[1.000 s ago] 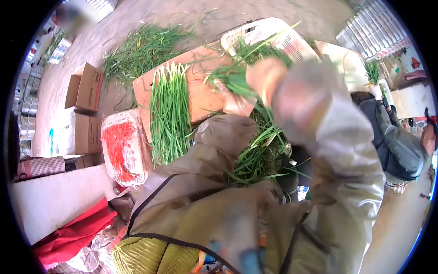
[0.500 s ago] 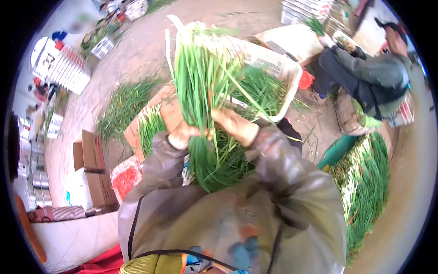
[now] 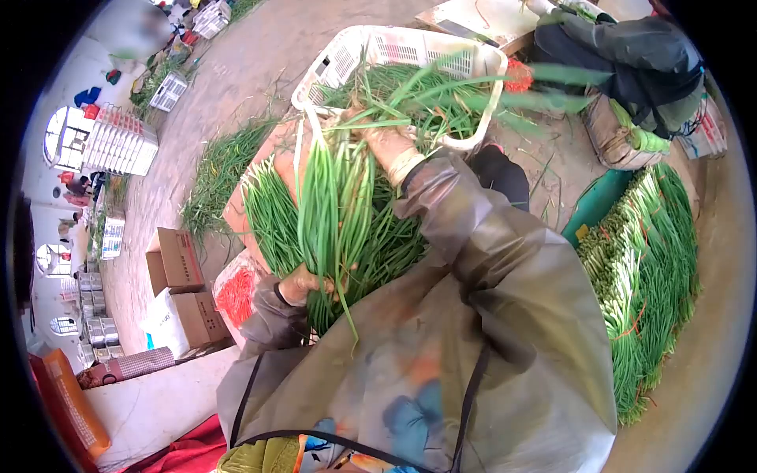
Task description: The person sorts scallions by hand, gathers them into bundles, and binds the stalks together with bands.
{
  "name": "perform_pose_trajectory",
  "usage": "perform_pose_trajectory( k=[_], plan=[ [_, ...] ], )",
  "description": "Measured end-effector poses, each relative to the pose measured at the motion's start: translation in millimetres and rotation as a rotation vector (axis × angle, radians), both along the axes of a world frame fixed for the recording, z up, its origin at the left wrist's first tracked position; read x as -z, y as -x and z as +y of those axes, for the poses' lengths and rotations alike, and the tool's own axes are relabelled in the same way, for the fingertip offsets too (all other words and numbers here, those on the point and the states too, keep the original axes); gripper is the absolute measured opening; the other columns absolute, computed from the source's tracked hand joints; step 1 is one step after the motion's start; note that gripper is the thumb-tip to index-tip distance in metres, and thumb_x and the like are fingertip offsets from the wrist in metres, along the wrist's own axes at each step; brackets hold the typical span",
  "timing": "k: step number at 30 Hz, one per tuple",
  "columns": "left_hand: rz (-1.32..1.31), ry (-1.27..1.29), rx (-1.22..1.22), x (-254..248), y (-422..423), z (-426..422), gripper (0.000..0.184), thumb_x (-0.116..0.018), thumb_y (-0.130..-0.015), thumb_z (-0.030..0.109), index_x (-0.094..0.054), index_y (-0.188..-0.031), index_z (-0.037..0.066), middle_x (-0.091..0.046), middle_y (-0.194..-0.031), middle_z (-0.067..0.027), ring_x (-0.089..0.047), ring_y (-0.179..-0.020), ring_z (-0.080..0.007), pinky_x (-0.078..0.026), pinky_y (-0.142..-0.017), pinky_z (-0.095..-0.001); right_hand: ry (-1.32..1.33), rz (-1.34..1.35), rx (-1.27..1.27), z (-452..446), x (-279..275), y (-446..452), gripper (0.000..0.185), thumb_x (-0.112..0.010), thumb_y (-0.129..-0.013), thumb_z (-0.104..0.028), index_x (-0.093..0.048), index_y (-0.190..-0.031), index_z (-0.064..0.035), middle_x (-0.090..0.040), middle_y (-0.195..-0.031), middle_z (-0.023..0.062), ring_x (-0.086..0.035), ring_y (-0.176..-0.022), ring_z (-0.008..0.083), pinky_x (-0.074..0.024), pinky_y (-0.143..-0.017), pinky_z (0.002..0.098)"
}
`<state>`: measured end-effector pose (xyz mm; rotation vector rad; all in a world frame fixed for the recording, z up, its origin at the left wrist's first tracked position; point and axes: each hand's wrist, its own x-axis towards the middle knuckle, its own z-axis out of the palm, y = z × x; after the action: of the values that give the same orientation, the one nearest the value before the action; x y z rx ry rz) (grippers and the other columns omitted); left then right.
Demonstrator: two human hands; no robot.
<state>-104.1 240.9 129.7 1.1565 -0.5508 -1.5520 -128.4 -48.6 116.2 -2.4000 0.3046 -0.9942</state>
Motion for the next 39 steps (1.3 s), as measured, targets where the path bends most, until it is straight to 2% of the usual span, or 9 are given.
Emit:
perform_pose_trajectory(
  k=[2, 10, 15, 20, 22, 27, 30, 32, 39],
  plan=[
    [0.018, 0.008, -0.105, -9, 18, -5, 0.067, -0.077, -0.057, 0.023, -0.051, -0.113, -0.003, -0.056, -0.077, -0.0099, -0.054, -0.061, -0.0177, -0.042, -0.048, -0.0269, -0.163, 0.514, 0.107, -9, -18, 10, 0.036, -0.038, -0.09, -0.022, -0.047, -0.124, -0.0178, -0.058, -0.109, 0.0132, -0.055, -0.099, 0.0295, -0.0389, -0.091, 0.0401],
    [0.061, 0.065, -0.072, 10, 12, 8, 0.066, -0.077, -0.057, 0.018, -0.051, -0.113, -0.003, -0.057, -0.08, -0.0099, -0.056, -0.066, -0.0184, -0.044, -0.05, -0.0276, -0.575, 0.09, -0.068, -49, 18, 20, 0.041, -0.026, -0.095, -0.035, -0.055, -0.114, -0.0134, -0.059, -0.109, 0.0089, -0.047, -0.111, 0.0276, -0.0287, -0.1, 0.0361],
    [-0.058, -0.019, 0.009, 13, 5, 42, 0.056, -0.07, -0.063, 0.011, -0.049, -0.113, -0.001, -0.061, -0.09, -0.0123, -0.058, -0.072, -0.0178, -0.047, -0.061, -0.0279, -0.895, -0.131, 0.073, -93, -34, 70, 0.042, -0.026, -0.094, -0.033, -0.061, -0.099, -0.0088, -0.06, -0.082, 0.0089, -0.057, -0.073, 0.0203, -0.049, -0.068, 0.0345],
    [0.105, 0.071, -0.282, 33, 17, 92, 0.068, -0.076, -0.061, 0.018, -0.045, -0.119, 0.0, -0.058, -0.079, -0.0081, -0.054, -0.061, -0.0169, -0.041, -0.049, -0.028, -0.662, -0.076, 0.187, -178, -25, 123, 0.022, -0.044, -0.089, -0.019, -0.054, -0.102, -0.0048, -0.049, -0.064, 0.0032, -0.05, -0.06, 0.0166, -0.0457, -0.058, 0.0289],
    [0.225, 0.197, -0.239, 42, 9, 93, 0.072, -0.075, -0.064, 0.021, -0.04, -0.123, 0.0, -0.057, -0.079, -0.0085, -0.052, -0.058, -0.0164, -0.039, -0.047, -0.0276, -1.348, -0.359, 0.007, -130, -52, 126, 0.02, -0.053, -0.087, -0.023, -0.058, -0.093, -0.004, -0.046, -0.058, -0.0001, -0.046, -0.051, 0.0125, -0.0409, -0.047, 0.0253],
    [0.408, 0.77, -0.09, 70, -20, 91, 0.08, -0.067, -0.074, 0.02, -0.019, -0.138, 0.009, -0.056, -0.082, -0.0098, -0.052, -0.055, -0.0188, -0.038, -0.049, -0.0315, -1.411, 0.039, 0.177, -69, 38, 141, 0.02, -0.057, -0.086, -0.025, -0.059, -0.087, -0.0051, -0.042, -0.047, -0.0016, -0.037, -0.032, 0.0116, -0.0284, -0.031, 0.0253],
    [0.482, 0.834, -0.022, 84, -31, 90, 0.079, -0.065, -0.077, 0.019, -0.017, -0.139, 0.012, -0.055, -0.084, -0.0095, -0.053, -0.057, -0.0208, -0.039, -0.052, -0.0338, -1.181, 0.572, 0.174, -39, 80, 155, 0.027, -0.059, -0.083, -0.03, -0.061, -0.092, -0.004, -0.053, -0.058, 0.0075, -0.054, -0.048, 0.0214, -0.0443, -0.046, 0.0309],
    [0.466, 0.793, -0.043, 80, -33, 86, 0.079, -0.064, -0.078, 0.02, -0.016, -0.139, 0.012, -0.055, -0.083, -0.0094, -0.054, -0.058, -0.0208, -0.039, -0.052, -0.0334, -0.225, 1.246, -0.054, -33, 85, 153, 0.05, -0.064, -0.075, -0.042, -0.057, -0.111, -0.0089, -0.056, -0.098, 0.0216, -0.05, -0.104, 0.0354, -0.0375, -0.094, 0.0377],
    [0.157, 0.426, -0.319, 33, 0, 64, 0.088, -0.071, -0.066, 0.049, -0.03, -0.133, 0.009, -0.05, -0.07, -0.0012, -0.04, -0.046, -0.012, -0.031, -0.043, -0.026, -0.306, 0.782, 0.073, -47, 70, 82, 0.036, -0.06, -0.074, -0.042, -0.064, -0.094, -0.0121, -0.063, -0.094, 0.0146, -0.061, -0.088, 0.0279, -0.0476, -0.078, 0.0362]
  ],
)
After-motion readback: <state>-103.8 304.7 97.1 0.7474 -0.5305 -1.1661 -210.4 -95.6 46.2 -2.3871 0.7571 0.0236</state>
